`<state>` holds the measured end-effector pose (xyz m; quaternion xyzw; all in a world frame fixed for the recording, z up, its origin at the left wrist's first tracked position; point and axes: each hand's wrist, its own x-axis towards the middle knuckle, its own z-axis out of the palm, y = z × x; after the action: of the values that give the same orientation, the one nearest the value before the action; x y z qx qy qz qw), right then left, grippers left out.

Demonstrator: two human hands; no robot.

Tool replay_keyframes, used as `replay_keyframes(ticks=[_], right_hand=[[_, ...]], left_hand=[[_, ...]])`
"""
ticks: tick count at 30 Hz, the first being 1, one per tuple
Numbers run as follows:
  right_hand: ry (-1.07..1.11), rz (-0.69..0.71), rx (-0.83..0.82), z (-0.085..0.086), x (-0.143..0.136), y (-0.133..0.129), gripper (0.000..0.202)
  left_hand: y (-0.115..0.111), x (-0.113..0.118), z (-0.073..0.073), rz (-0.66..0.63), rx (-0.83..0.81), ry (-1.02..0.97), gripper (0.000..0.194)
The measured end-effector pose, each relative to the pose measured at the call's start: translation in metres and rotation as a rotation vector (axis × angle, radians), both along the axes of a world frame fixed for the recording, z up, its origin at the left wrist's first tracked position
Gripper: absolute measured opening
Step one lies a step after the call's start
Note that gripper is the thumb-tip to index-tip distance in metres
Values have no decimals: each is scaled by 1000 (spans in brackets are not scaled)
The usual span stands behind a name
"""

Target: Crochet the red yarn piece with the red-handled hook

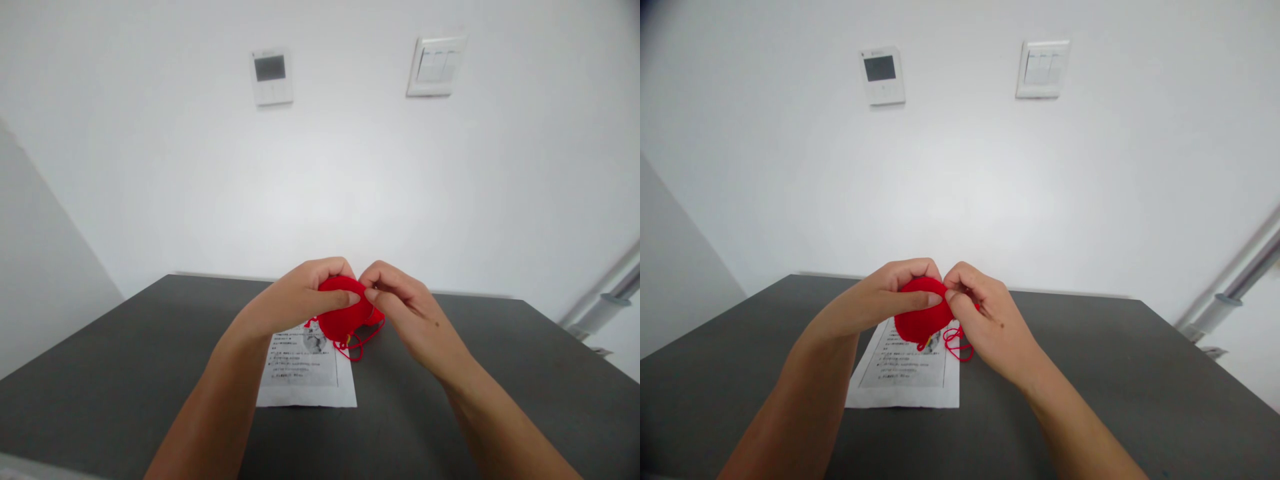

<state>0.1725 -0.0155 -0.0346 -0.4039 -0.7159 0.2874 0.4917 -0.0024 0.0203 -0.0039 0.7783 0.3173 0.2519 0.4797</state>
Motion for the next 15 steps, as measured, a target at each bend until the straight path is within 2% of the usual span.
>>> replay_keyframes(ticks=[15], right_hand=[[0, 16, 4, 0, 1, 0, 15]], left_hand=[[-1, 1, 2, 11, 81, 46, 13]])
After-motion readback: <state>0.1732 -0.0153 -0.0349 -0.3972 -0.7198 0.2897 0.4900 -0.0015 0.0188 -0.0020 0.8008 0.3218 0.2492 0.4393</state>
